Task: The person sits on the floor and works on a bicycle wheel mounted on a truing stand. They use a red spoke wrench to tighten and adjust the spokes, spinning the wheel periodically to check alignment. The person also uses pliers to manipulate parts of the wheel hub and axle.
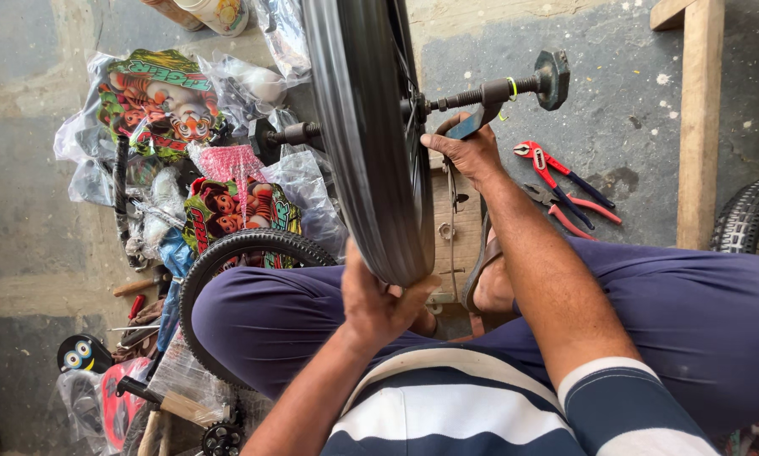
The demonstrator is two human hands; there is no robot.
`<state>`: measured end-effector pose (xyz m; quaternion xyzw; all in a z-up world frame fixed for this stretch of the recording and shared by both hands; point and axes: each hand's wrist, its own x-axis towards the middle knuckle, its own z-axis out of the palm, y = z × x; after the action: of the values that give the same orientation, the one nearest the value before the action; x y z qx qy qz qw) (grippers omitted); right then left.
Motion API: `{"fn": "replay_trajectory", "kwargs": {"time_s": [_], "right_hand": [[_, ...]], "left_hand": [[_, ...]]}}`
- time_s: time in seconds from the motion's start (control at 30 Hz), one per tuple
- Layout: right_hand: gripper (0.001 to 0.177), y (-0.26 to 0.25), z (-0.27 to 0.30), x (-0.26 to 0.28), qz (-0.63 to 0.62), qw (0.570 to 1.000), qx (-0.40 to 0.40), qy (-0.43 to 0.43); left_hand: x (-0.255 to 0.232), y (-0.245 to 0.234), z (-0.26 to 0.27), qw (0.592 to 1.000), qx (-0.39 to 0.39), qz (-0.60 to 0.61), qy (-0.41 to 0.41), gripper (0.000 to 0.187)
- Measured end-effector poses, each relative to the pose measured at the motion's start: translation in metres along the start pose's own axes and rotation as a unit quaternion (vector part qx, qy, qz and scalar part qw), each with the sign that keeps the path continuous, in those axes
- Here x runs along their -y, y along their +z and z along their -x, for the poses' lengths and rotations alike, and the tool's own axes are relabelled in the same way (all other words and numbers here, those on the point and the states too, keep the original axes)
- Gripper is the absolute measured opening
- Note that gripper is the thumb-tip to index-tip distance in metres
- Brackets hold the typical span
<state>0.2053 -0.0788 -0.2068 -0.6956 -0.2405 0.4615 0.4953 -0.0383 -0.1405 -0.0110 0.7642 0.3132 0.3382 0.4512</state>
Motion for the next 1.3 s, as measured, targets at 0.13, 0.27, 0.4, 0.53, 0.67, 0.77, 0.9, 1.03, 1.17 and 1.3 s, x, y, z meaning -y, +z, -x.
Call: {"fn": "replay_trajectory", "kwargs": {"time_s": [0.13,0.27,0.4,0.53,0.67,0.77,0.9,1.03,1.17,1.3], "right_hand": [[0.042,-0.001,0.001,0.001,0.01,1.0,-0.002,-0.002],[0.042,-0.001,0.0,0.001,0.002,1.0,0.003,-0.008],[0.041,-0.001,0.002,0.001,-0.003,1.0,0.006,-0.002],[0.041,-0.001,0.002,0.003,0.008,1.0,-0.002,-0.008],[0.043,0.0,0.004,0.006,-0.015,1.0,0.007,-0.009],[0.043,-0.005,0.003,0.004,-0.011,0.999,0.026,-0.016],[0.059,-0.033,-0.004,-0.047,-0.176,0.976,0.114,-0.055],[0.043,-0.088,0.004,-0.12,0.182,0.983,-0.004,0.02],[0.034,-0.084,0.039,-0.161,0.493,0.85,0.156,0.102],[0.033,-0.036,0.058,-0.174,0.494,0.831,0.248,0.07]], "left_hand": [[0.045,0.006,0.02,0.965,0.096,-0.243,0.015,0.032],[0.043,0.002,0.027,0.972,0.098,-0.21,-0.048,0.036],[0.027,0.002,0.016,0.976,0.091,-0.199,-0.006,0.031],[0.023,0.006,0.017,0.978,0.06,-0.2,0.018,0.035],[0.03,0.008,0.021,0.981,0.054,-0.189,0.003,0.027],[0.024,0.004,0.016,0.99,0.046,-0.132,0.015,0.028],[0.035,-0.027,-0.001,0.987,0.037,0.143,-0.063,0.028],[0.09,-0.044,-0.049,0.995,0.07,-0.023,-0.063,0.044],[0.128,-0.006,-0.077,0.927,0.145,0.25,-0.24,0.064],[0.141,0.008,-0.072,0.956,0.089,0.198,-0.199,0.055]]}}
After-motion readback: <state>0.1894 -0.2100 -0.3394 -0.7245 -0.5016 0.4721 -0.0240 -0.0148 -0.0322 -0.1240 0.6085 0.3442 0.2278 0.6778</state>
